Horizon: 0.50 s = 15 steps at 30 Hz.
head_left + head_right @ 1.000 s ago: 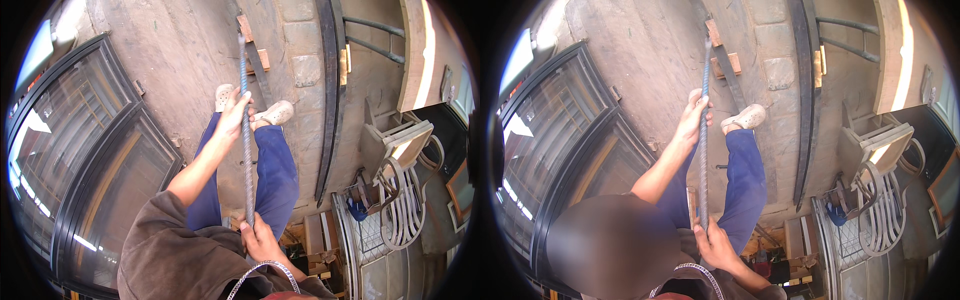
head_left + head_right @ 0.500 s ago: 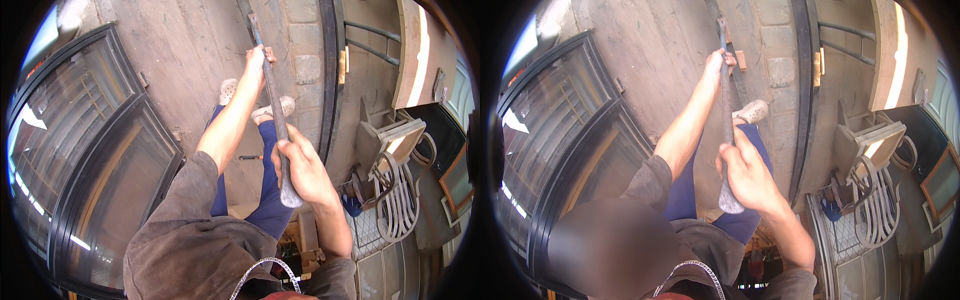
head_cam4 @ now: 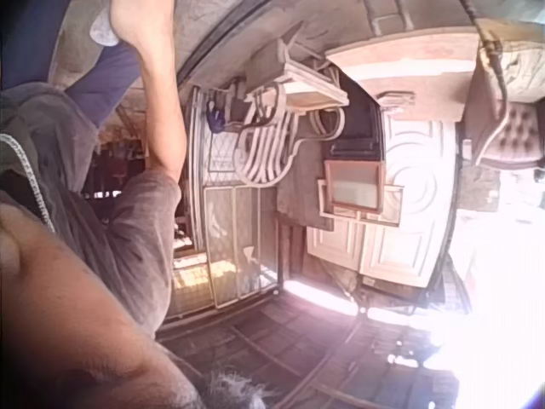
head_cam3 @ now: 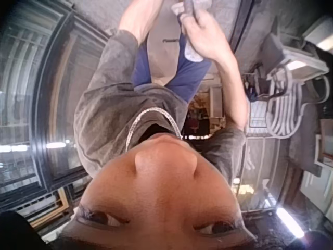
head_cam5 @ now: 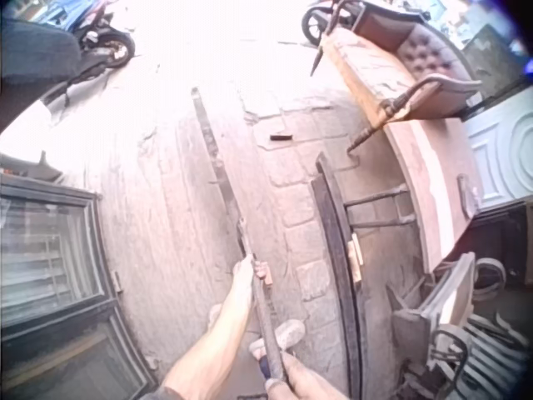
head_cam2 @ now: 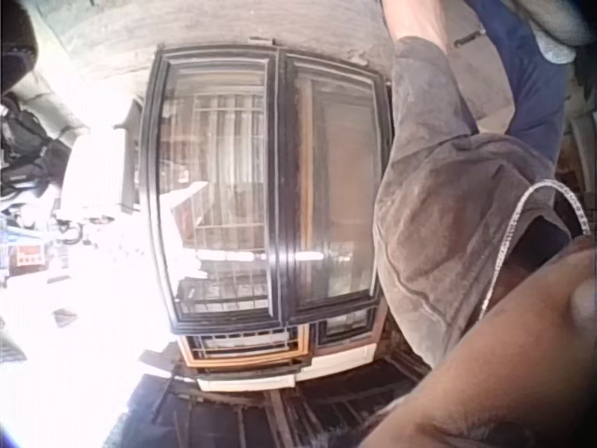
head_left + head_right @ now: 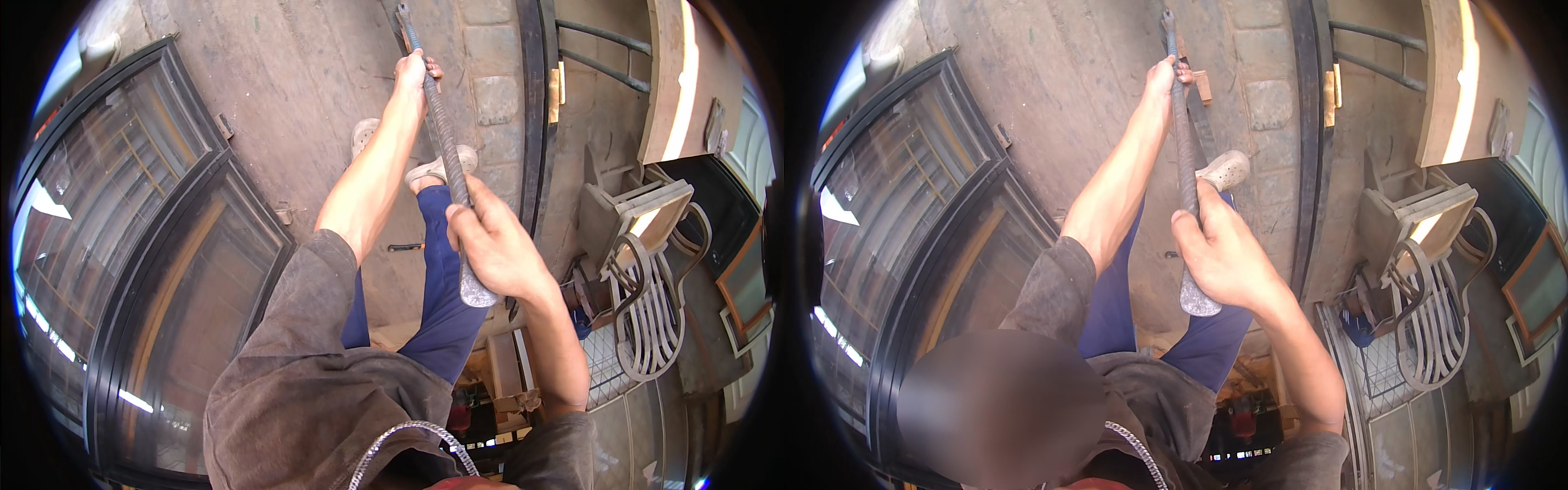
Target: The person bends a long metal rod using a wooden block as a fulcrum, then retrieves a flat metal bar from a stack and uses a hammer to strike it. The person then resumes bending the metal rod by hand.
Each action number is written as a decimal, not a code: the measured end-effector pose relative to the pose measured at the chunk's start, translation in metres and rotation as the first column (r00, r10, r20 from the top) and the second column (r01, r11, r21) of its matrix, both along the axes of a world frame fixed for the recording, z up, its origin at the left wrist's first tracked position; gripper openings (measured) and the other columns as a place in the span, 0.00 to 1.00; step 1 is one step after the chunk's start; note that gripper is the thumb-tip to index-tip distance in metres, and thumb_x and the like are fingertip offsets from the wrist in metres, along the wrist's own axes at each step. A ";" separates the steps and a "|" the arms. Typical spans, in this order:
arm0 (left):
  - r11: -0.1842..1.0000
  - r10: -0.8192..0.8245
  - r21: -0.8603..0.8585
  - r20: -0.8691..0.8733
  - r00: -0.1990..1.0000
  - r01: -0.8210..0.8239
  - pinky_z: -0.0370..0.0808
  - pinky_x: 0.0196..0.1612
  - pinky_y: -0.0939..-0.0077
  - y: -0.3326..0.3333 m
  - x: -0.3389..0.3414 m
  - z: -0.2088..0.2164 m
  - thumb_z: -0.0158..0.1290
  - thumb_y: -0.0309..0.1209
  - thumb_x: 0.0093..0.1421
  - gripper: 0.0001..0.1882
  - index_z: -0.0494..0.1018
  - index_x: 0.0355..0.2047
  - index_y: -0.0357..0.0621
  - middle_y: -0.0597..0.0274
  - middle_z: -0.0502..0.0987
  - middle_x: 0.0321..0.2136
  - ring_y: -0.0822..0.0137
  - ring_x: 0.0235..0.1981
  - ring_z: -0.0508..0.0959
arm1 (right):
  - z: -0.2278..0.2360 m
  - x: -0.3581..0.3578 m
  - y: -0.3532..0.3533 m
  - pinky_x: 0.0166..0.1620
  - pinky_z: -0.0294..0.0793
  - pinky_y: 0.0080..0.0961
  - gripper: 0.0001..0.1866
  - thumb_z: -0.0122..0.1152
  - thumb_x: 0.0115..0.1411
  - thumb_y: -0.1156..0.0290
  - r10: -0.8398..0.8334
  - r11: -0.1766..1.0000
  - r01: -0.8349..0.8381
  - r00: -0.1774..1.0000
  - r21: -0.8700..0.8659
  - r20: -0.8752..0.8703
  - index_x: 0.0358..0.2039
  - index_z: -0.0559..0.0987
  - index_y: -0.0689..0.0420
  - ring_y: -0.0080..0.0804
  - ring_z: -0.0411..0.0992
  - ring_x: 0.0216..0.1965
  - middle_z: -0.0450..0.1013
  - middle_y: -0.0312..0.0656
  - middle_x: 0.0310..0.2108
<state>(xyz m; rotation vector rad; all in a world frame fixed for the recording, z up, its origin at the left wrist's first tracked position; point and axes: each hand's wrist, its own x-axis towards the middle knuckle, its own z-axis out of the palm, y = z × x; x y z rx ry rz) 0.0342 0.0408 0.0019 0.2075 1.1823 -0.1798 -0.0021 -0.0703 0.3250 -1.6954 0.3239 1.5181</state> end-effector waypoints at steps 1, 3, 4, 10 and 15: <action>0.980 -0.170 0.103 0.000 0.985 0.169 0.67 0.16 0.75 -0.004 -0.010 0.000 0.42 0.33 0.69 0.10 0.59 0.38 0.37 0.59 0.67 0.24 0.70 0.18 0.69 | -0.010 -0.017 -0.002 0.41 0.72 0.40 0.28 0.46 0.63 0.69 0.095 0.995 -0.093 0.986 -0.019 0.139 0.60 0.57 0.71 0.50 0.76 0.36 0.74 0.59 0.31; 0.877 -0.405 0.276 -0.014 0.914 0.393 0.71 0.18 0.74 -0.015 -0.032 -0.002 0.43 0.35 0.68 0.13 0.59 0.42 0.35 0.59 0.68 0.26 0.70 0.20 0.71 | -0.020 -0.049 -0.024 0.44 0.71 0.49 0.30 0.47 0.64 0.68 0.266 0.964 -0.256 0.932 -0.073 0.247 0.62 0.54 0.68 0.63 0.74 0.40 0.73 0.68 0.36; 0.823 -0.475 0.345 -0.020 0.880 0.452 0.73 0.20 0.74 -0.024 -0.046 -0.002 0.44 0.36 0.68 0.16 0.59 0.46 0.34 0.58 0.69 0.27 0.70 0.21 0.71 | -0.032 -0.068 -0.033 0.44 0.71 0.51 0.30 0.47 0.64 0.68 0.357 0.922 -0.329 0.927 -0.204 0.119 0.63 0.53 0.65 0.65 0.73 0.39 0.73 0.67 0.36; 0.576 -0.711 0.405 -0.181 0.680 0.710 0.77 0.30 0.71 -0.072 -0.131 -0.008 0.49 0.37 0.66 0.36 0.44 0.65 0.32 0.53 0.76 0.35 0.64 0.30 0.77 | -0.139 -0.187 -0.092 0.43 0.72 0.53 0.28 0.45 0.66 0.68 0.333 0.894 -0.204 0.897 -0.398 0.289 0.64 0.52 0.60 0.65 0.73 0.40 0.73 0.66 0.41; 0.516 -0.709 0.449 -0.253 0.658 0.729 0.77 0.33 0.69 -0.095 -0.176 -0.001 0.48 0.38 0.65 0.27 0.56 0.56 0.32 0.49 0.77 0.32 0.62 0.30 0.80 | -0.185 -0.241 -0.099 0.41 0.75 0.51 0.28 0.46 0.65 0.68 0.263 0.912 -0.102 0.889 -0.396 0.376 0.64 0.53 0.59 0.63 0.74 0.38 0.73 0.65 0.43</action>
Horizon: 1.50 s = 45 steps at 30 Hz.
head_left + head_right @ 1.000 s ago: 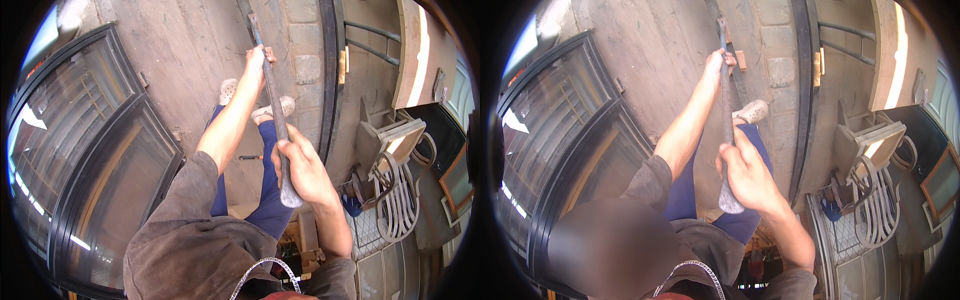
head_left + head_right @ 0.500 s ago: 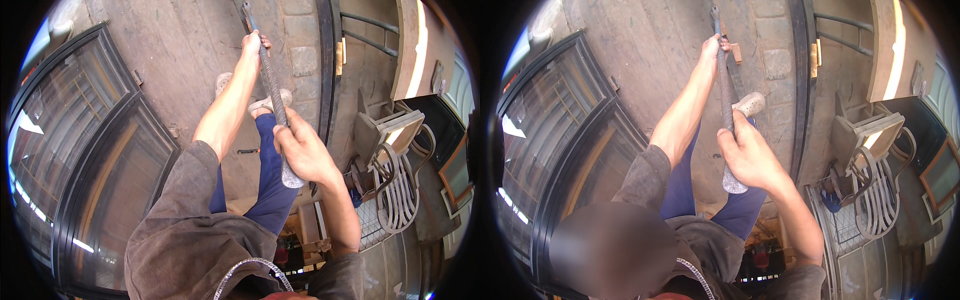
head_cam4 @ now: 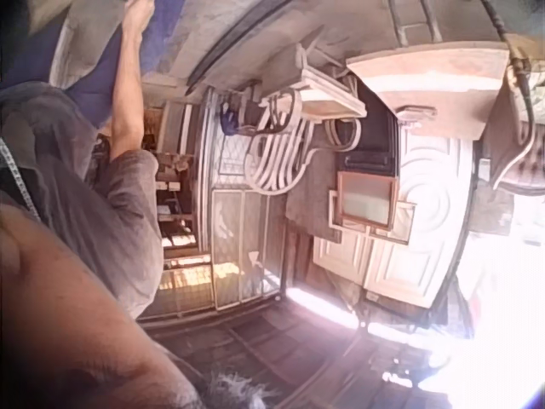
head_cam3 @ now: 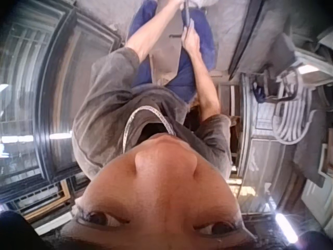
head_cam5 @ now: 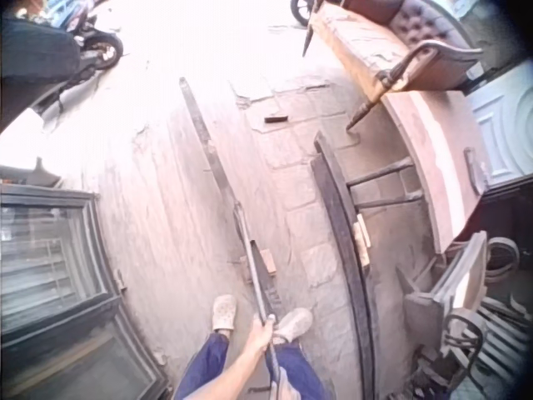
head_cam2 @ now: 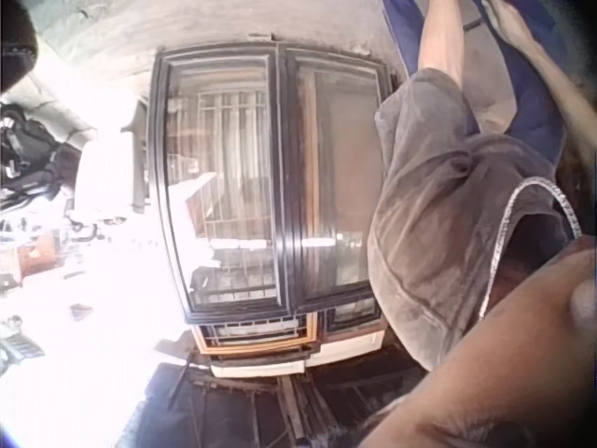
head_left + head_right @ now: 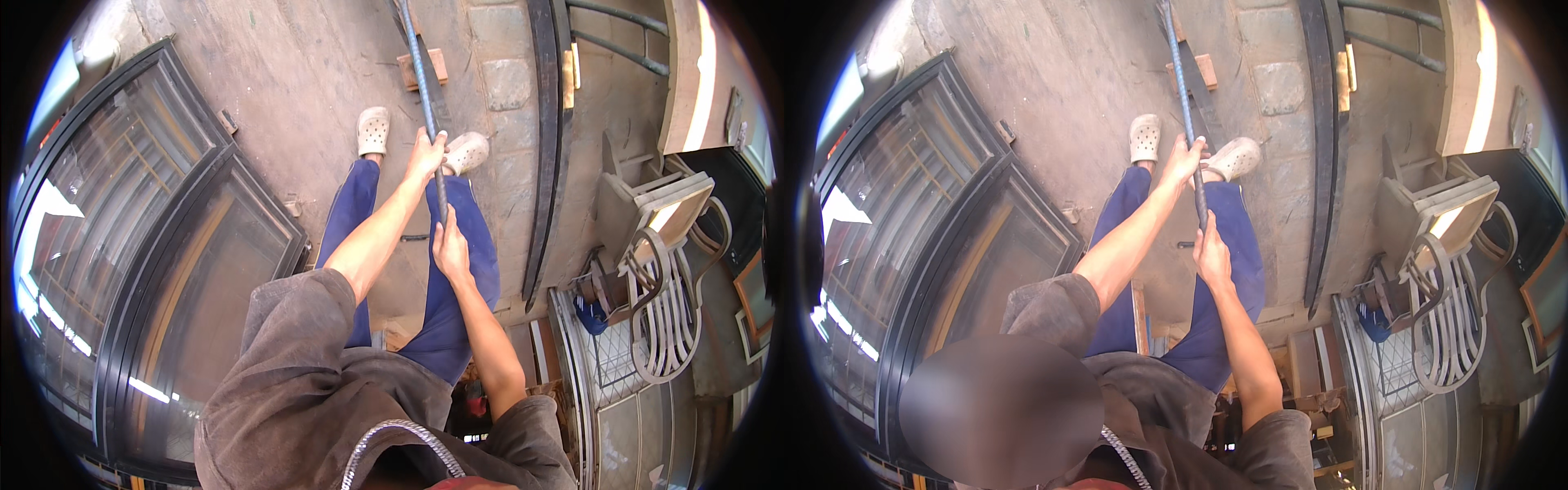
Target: The person bends a long metal rod using a wooden block as a fulcrum, then retrieves a flat metal bar from a stack and uses a hammer to strike it. The person then resumes bending the metal rod by hand.
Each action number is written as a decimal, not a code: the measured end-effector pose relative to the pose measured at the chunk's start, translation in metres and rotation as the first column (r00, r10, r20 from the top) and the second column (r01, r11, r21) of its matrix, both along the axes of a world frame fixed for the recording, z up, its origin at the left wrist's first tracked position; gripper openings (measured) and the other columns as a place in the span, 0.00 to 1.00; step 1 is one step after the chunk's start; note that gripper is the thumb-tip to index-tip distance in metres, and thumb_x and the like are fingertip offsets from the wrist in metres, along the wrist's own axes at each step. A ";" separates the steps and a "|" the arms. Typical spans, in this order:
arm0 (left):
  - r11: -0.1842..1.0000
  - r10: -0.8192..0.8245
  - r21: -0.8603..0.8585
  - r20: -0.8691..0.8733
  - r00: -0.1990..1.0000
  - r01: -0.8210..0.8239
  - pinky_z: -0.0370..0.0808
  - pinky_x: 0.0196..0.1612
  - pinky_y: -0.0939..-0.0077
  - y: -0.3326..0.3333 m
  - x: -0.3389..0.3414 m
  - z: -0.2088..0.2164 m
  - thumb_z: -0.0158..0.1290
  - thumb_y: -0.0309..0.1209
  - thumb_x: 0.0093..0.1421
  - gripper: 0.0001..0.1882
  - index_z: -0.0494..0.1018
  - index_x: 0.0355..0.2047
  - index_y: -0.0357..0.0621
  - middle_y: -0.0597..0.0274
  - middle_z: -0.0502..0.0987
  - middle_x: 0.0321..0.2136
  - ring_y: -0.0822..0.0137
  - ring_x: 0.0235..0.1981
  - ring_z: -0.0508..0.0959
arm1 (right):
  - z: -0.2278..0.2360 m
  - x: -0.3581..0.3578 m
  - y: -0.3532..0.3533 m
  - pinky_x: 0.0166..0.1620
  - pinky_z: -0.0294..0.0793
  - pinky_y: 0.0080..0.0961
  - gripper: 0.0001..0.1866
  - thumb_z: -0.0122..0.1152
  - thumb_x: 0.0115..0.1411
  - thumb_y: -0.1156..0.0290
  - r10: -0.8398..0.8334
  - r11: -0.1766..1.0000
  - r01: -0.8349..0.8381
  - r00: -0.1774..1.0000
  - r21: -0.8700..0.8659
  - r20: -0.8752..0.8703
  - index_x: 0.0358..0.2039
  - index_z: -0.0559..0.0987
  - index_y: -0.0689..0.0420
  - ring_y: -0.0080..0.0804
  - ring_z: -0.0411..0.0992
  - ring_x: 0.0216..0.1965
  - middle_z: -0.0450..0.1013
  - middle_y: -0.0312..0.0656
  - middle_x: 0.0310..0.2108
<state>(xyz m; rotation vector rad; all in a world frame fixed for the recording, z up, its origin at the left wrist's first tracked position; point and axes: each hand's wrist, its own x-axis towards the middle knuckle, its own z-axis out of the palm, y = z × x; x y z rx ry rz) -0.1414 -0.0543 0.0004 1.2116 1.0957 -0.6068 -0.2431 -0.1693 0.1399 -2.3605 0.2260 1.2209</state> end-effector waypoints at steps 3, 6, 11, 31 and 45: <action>0.994 0.044 -0.096 -0.045 0.998 -0.048 0.80 0.33 0.67 -0.003 -0.015 0.008 0.45 0.39 0.68 0.23 0.58 0.52 0.31 0.48 0.76 0.34 0.60 0.32 0.80 | -0.003 -0.009 0.008 0.34 0.76 0.51 0.27 0.48 0.64 0.66 0.031 0.993 -0.028 0.999 -0.114 0.023 0.62 0.57 0.58 0.61 0.76 0.30 0.76 0.61 0.36; 0.979 0.097 -0.172 -0.086 0.992 -0.111 0.81 0.29 0.68 -0.010 -0.027 0.020 0.38 0.44 0.70 0.22 0.62 0.46 0.33 0.51 0.75 0.29 0.62 0.26 0.79 | -0.002 -0.006 0.008 0.32 0.76 0.51 0.21 0.48 0.65 0.64 -0.001 0.990 0.005 1.000 -0.142 0.030 0.55 0.64 0.59 0.59 0.76 0.28 0.76 0.59 0.30; 0.917 0.261 -0.263 -0.169 0.950 -0.299 0.69 0.17 0.75 -0.039 -0.047 0.030 0.35 0.51 0.70 0.24 0.65 0.34 0.41 0.65 0.66 0.15 0.71 0.13 0.69 | -0.015 0.001 -0.011 0.31 0.75 0.53 0.17 0.47 0.65 0.61 0.025 0.984 -0.038 0.997 -0.175 -0.076 0.45 0.67 0.62 0.61 0.75 0.26 0.75 0.61 0.22; 0.957 0.275 0.100 -0.023 0.961 -0.272 0.57 0.13 0.76 -0.104 -0.070 -0.020 0.35 0.52 0.70 0.27 0.64 0.21 0.44 0.72 0.60 0.10 0.76 0.10 0.60 | -0.066 -0.025 -0.061 0.32 0.75 0.53 0.20 0.52 0.62 0.60 0.100 0.986 -0.097 0.995 -0.134 0.011 0.44 0.67 0.66 0.61 0.75 0.27 0.75 0.61 0.24; 0.732 -0.049 0.672 -0.109 0.993 0.110 0.68 0.32 0.45 -0.102 -0.057 -0.006 0.39 0.47 0.69 0.29 0.72 0.29 0.28 0.33 0.75 0.21 0.35 0.28 0.76 | -0.064 -0.013 -0.056 0.36 0.70 0.59 0.14 0.51 0.59 0.69 -0.080 0.995 0.087 0.987 0.042 -0.139 0.41 0.66 0.66 0.69 0.73 0.33 0.72 0.68 0.24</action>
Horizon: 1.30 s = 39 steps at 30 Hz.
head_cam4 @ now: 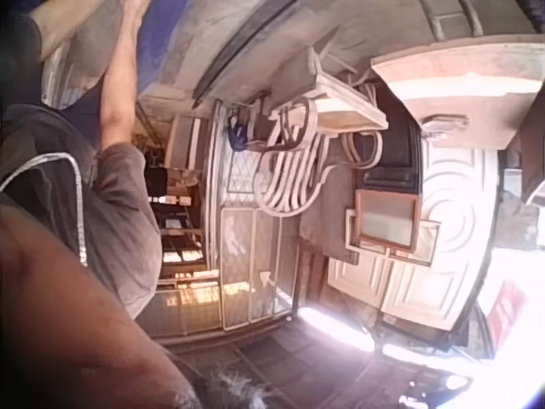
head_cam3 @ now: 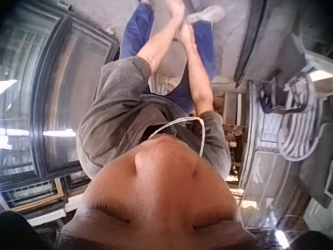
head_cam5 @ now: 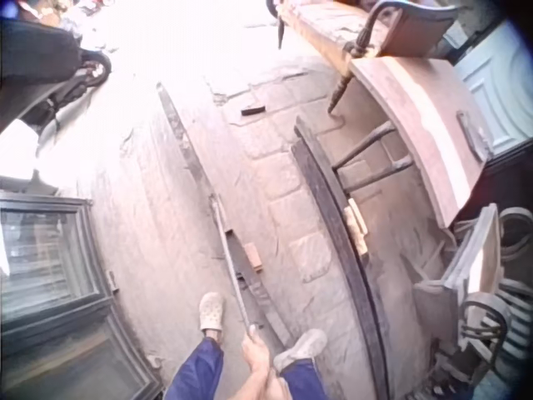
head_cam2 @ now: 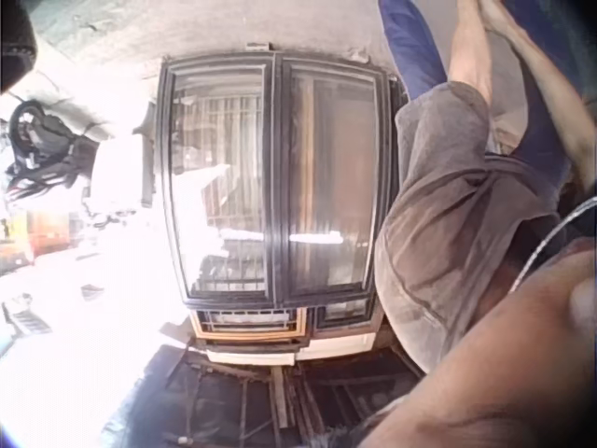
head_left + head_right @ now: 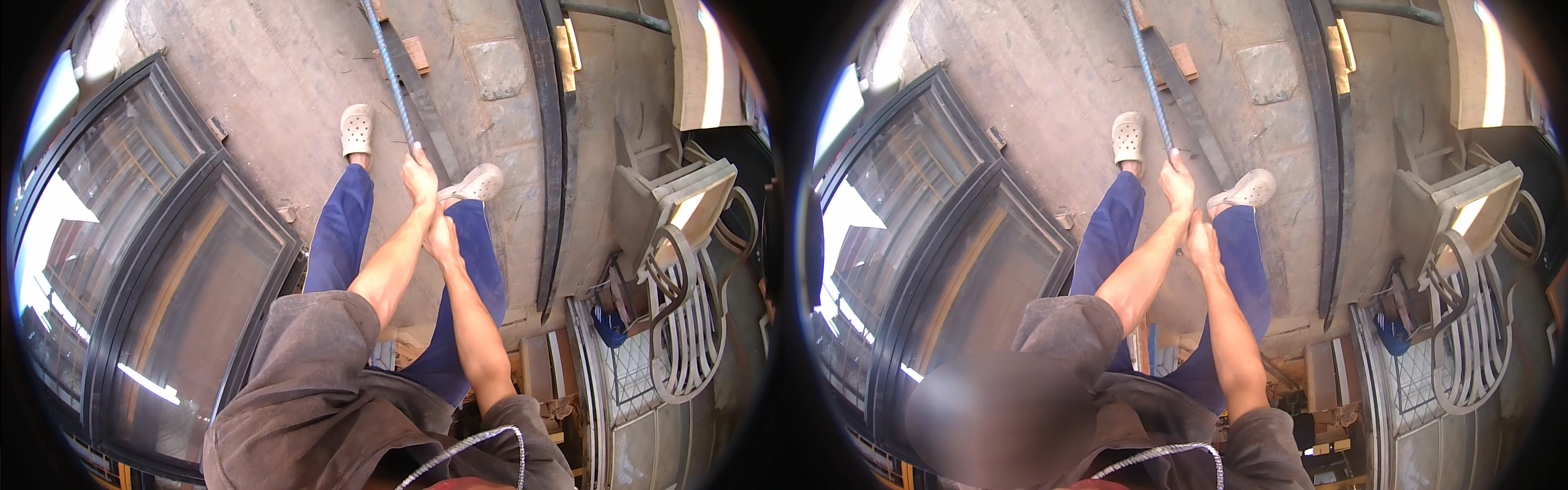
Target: The person bends a long metal rod using a wooden block as a fulcrum, then retrieves a flat metal bar from a stack and uses a hammer to strike it. The person then resumes bending the metal rod by hand.
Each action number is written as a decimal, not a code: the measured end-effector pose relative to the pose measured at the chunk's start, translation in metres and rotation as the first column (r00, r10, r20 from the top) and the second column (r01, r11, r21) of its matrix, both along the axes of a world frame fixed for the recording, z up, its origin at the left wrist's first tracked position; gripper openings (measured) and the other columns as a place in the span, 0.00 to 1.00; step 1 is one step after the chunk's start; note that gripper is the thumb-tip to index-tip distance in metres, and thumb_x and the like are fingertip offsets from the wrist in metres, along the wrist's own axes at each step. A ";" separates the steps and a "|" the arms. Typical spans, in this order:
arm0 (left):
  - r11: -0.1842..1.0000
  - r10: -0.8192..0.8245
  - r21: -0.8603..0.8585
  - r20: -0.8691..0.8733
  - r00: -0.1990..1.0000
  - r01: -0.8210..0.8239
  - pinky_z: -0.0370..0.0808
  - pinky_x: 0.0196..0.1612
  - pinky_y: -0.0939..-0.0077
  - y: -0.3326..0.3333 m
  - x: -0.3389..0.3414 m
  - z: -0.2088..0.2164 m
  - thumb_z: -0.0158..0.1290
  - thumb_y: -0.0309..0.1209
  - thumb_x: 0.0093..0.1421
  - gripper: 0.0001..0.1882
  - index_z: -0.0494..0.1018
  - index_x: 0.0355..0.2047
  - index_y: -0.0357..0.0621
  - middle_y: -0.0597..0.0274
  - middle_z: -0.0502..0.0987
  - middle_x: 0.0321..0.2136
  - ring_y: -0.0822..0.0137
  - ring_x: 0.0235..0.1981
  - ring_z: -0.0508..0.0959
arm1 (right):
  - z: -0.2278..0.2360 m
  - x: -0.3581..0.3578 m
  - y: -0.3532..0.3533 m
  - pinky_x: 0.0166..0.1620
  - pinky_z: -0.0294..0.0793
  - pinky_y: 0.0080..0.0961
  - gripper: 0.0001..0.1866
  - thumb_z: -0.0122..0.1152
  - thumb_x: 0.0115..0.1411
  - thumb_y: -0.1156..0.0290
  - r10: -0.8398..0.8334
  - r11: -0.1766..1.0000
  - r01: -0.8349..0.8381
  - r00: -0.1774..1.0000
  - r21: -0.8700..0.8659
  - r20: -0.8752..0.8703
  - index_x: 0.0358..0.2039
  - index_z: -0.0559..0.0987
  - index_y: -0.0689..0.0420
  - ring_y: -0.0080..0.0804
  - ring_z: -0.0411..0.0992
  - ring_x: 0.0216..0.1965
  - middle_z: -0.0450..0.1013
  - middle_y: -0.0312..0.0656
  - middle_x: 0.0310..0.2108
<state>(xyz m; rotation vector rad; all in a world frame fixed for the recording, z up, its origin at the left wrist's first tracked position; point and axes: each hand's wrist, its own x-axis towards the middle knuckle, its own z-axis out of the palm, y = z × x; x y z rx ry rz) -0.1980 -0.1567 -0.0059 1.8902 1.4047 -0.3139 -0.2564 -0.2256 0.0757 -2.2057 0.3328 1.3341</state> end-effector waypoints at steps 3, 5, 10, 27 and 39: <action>0.996 0.026 -0.078 -0.074 0.997 -0.032 0.68 0.33 0.44 0.004 -0.014 -0.018 0.40 0.46 0.68 0.28 0.72 0.30 0.28 0.31 0.74 0.22 0.33 0.30 0.76 | -0.026 -0.026 0.003 0.36 0.69 0.59 0.15 0.52 0.57 0.70 0.024 1.000 -0.024 1.000 0.010 0.015 0.41 0.66 0.65 0.69 0.72 0.33 0.72 0.69 0.25; 0.998 0.047 -0.038 -0.138 0.989 -0.053 0.68 0.33 0.44 0.006 -0.021 -0.025 0.40 0.46 0.68 0.28 0.72 0.30 0.28 0.31 0.74 0.22 0.33 0.30 0.76 | -0.037 -0.038 0.003 0.37 0.71 0.57 0.14 0.53 0.56 0.72 0.034 0.999 -0.034 0.999 -0.012 0.019 0.40 0.67 0.65 0.66 0.74 0.32 0.73 0.67 0.25; 1.000 0.014 -0.018 -0.030 0.999 -0.014 0.67 0.29 0.47 0.000 -0.026 -0.031 0.41 0.45 0.68 0.26 0.71 0.29 0.29 0.32 0.73 0.20 0.36 0.26 0.76 | -0.050 -0.049 -0.002 0.33 0.73 0.55 0.13 0.54 0.55 0.72 0.070 0.997 -0.068 0.996 -0.034 0.062 0.39 0.68 0.64 0.62 0.76 0.29 0.75 0.63 0.24; 0.995 0.055 -0.082 0.066 0.996 -0.049 0.67 0.27 0.48 -0.006 -0.036 -0.061 0.40 0.45 0.68 0.27 0.70 0.27 0.29 0.34 0.72 0.18 0.35 0.23 0.74 | -0.093 -0.066 -0.017 0.29 0.72 0.54 0.14 0.57 0.54 0.69 0.133 0.991 -0.126 0.978 -0.054 0.159 0.38 0.68 0.62 0.58 0.75 0.24 0.74 0.58 0.20; 0.747 0.337 -0.621 0.043 0.940 -0.239 0.60 0.16 0.73 0.021 -0.062 -0.063 0.40 0.54 0.67 0.28 0.65 0.21 0.43 0.70 0.60 0.11 0.72 0.11 0.62 | -0.085 -0.067 0.005 0.33 0.72 0.55 0.13 0.55 0.59 0.65 0.056 0.988 -0.047 0.997 -0.146 0.060 0.36 0.70 0.62 0.63 0.74 0.27 0.73 0.61 0.20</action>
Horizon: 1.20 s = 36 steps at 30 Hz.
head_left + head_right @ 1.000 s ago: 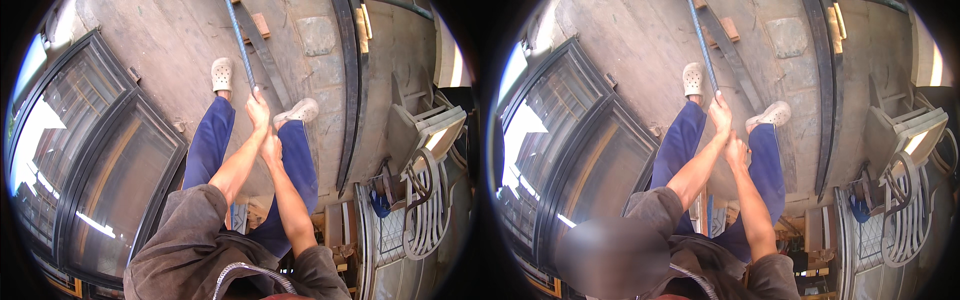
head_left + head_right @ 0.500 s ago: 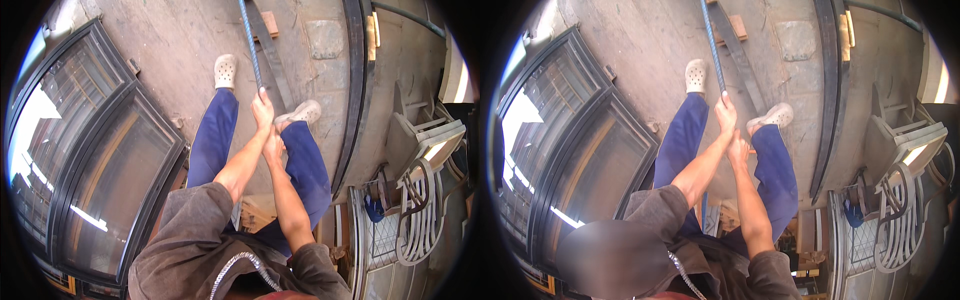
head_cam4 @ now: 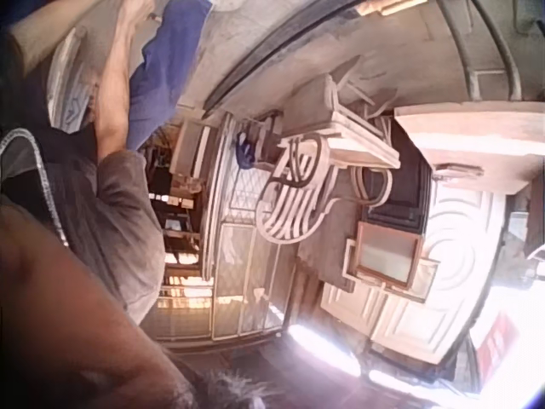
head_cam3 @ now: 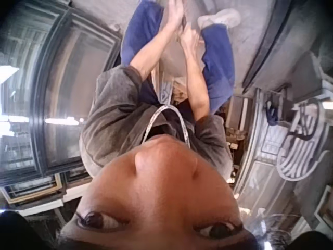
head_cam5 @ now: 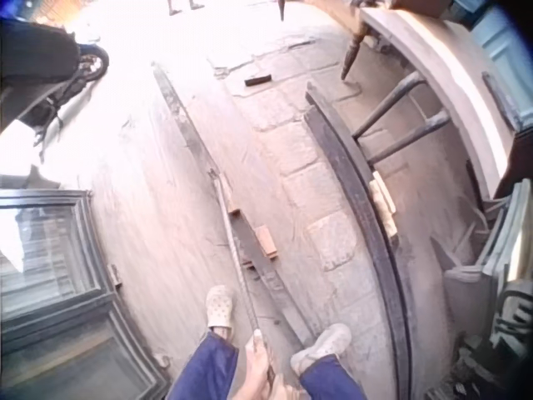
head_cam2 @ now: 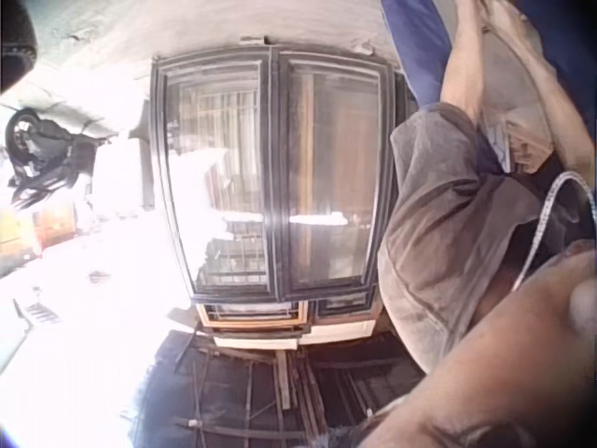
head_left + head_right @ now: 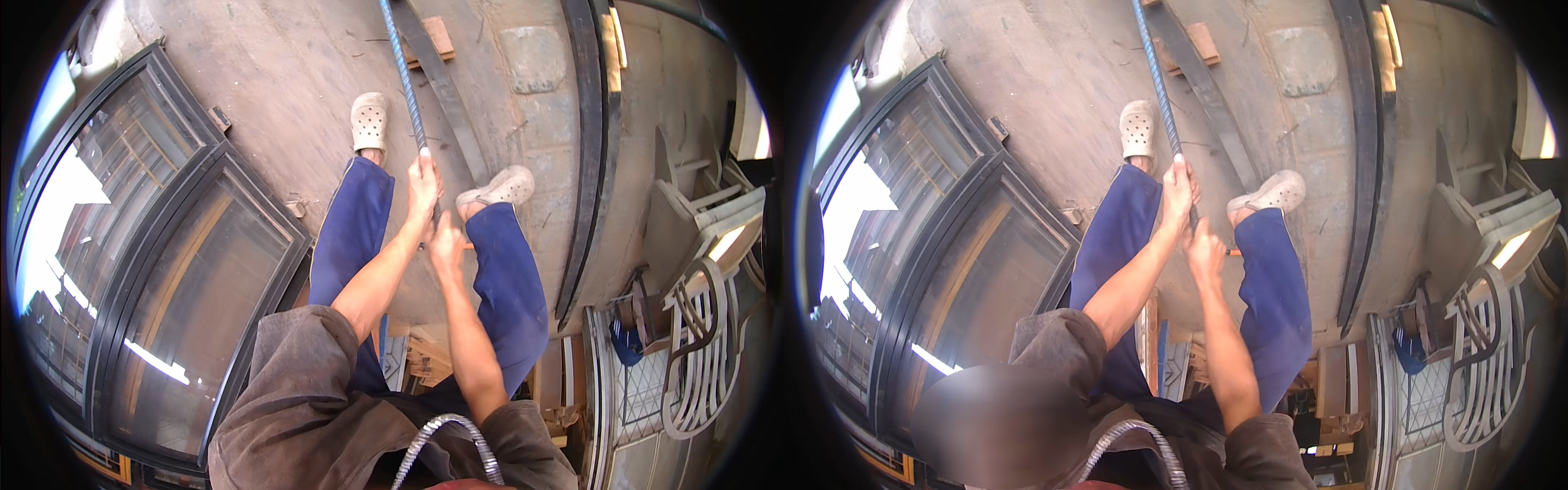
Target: The person bends a long metal rod using a wooden block as a fulcrum, then retrieves a flat metal bar from a stack and uses a hammer to strike it. The person then resumes bending the metal rod by hand.
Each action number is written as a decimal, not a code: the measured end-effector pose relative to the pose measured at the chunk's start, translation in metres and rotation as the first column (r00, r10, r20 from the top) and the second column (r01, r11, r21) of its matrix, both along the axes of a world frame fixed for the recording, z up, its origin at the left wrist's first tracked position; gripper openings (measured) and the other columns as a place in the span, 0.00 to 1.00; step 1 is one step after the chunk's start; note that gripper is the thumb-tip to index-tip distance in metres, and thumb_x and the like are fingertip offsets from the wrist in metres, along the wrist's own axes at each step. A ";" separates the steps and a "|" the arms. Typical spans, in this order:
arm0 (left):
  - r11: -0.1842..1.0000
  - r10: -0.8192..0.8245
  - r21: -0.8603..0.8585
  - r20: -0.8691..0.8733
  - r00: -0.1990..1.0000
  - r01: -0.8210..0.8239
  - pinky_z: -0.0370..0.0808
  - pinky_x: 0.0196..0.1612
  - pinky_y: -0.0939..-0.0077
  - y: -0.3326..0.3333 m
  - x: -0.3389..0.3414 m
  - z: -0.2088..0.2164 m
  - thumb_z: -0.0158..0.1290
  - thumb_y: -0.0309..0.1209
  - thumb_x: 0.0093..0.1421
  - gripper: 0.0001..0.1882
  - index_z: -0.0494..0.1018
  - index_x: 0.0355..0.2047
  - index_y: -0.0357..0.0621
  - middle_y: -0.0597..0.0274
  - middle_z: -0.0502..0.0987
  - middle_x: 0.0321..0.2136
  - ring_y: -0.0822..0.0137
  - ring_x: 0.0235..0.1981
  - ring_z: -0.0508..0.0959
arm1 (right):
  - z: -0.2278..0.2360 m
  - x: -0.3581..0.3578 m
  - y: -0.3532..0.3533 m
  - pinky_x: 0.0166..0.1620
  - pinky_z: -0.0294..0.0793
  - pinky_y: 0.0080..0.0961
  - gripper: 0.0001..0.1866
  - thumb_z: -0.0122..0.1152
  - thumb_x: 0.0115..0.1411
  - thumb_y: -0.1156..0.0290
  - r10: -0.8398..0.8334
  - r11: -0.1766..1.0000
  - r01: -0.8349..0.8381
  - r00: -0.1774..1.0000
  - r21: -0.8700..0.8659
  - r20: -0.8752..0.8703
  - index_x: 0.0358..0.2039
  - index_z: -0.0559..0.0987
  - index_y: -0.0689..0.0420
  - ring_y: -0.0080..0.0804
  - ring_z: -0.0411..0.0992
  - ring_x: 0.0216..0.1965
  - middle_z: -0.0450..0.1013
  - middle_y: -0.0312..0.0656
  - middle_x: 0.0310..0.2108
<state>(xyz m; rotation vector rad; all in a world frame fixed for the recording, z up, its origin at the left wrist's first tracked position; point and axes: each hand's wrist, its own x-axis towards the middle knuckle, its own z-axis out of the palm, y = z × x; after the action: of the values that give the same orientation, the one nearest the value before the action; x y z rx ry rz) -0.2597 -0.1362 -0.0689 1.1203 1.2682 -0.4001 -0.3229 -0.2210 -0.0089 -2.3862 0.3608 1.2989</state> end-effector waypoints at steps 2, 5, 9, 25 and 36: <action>0.856 0.269 -0.452 -0.027 0.963 -0.252 0.58 0.14 0.81 -0.018 0.019 0.013 0.38 0.60 0.66 0.30 0.64 0.22 0.47 0.74 0.56 0.11 0.77 0.11 0.58 | 0.019 0.035 -0.034 0.34 0.73 0.54 0.15 0.55 0.60 0.63 -0.017 0.998 0.016 1.000 0.059 0.003 0.37 0.71 0.63 0.64 0.74 0.28 0.73 0.62 0.20; 0.556 0.441 -0.776 -0.029 0.897 -0.299 0.50 0.08 0.84 -0.029 0.042 0.036 0.37 0.68 0.61 0.33 0.60 0.19 0.51 0.77 0.52 0.09 0.79 0.06 0.51 | 0.052 0.066 -0.057 0.34 0.72 0.54 0.14 0.54 0.60 0.64 -0.086 0.980 0.088 0.996 0.177 -0.017 0.38 0.71 0.63 0.64 0.74 0.29 0.72 0.63 0.21; 0.680 0.421 -0.601 -0.150 0.894 -0.421 0.45 0.07 0.84 -0.009 0.037 0.073 0.35 0.67 0.62 0.32 0.56 0.18 0.54 0.77 0.50 0.09 0.81 0.06 0.47 | 0.081 0.063 -0.033 0.34 0.70 0.54 0.11 0.53 0.60 0.68 -0.215 0.886 0.262 0.963 0.382 -0.162 0.33 0.71 0.66 0.64 0.73 0.29 0.71 0.66 0.22; 0.780 0.374 -0.492 -0.129 0.918 -0.387 0.45 0.10 0.83 -0.037 0.061 0.071 0.32 0.66 0.64 0.31 0.56 0.20 0.53 0.77 0.49 0.10 0.80 0.08 0.47 | 0.078 0.084 -0.050 0.29 0.73 0.52 0.13 0.57 0.59 0.65 0.042 0.996 -0.039 0.998 0.076 -0.047 0.32 0.68 0.62 0.60 0.75 0.24 0.73 0.59 0.19; 0.958 0.196 -0.185 -0.141 0.970 -0.221 0.45 0.09 0.79 -0.033 0.018 0.006 0.31 0.65 0.65 0.32 0.54 0.18 0.52 0.75 0.51 0.09 0.78 0.07 0.50 | -0.017 0.007 -0.044 0.29 0.73 0.52 0.17 0.62 0.54 0.62 0.026 0.979 -0.044 0.995 0.199 0.093 0.32 0.70 0.62 0.60 0.74 0.23 0.73 0.58 0.18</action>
<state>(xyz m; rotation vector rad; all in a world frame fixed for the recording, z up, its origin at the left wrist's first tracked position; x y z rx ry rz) -0.2422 -0.1689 -0.0628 0.7924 1.4051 -0.4308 -0.3162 -0.2654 -0.0260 -2.2801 0.1536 1.1779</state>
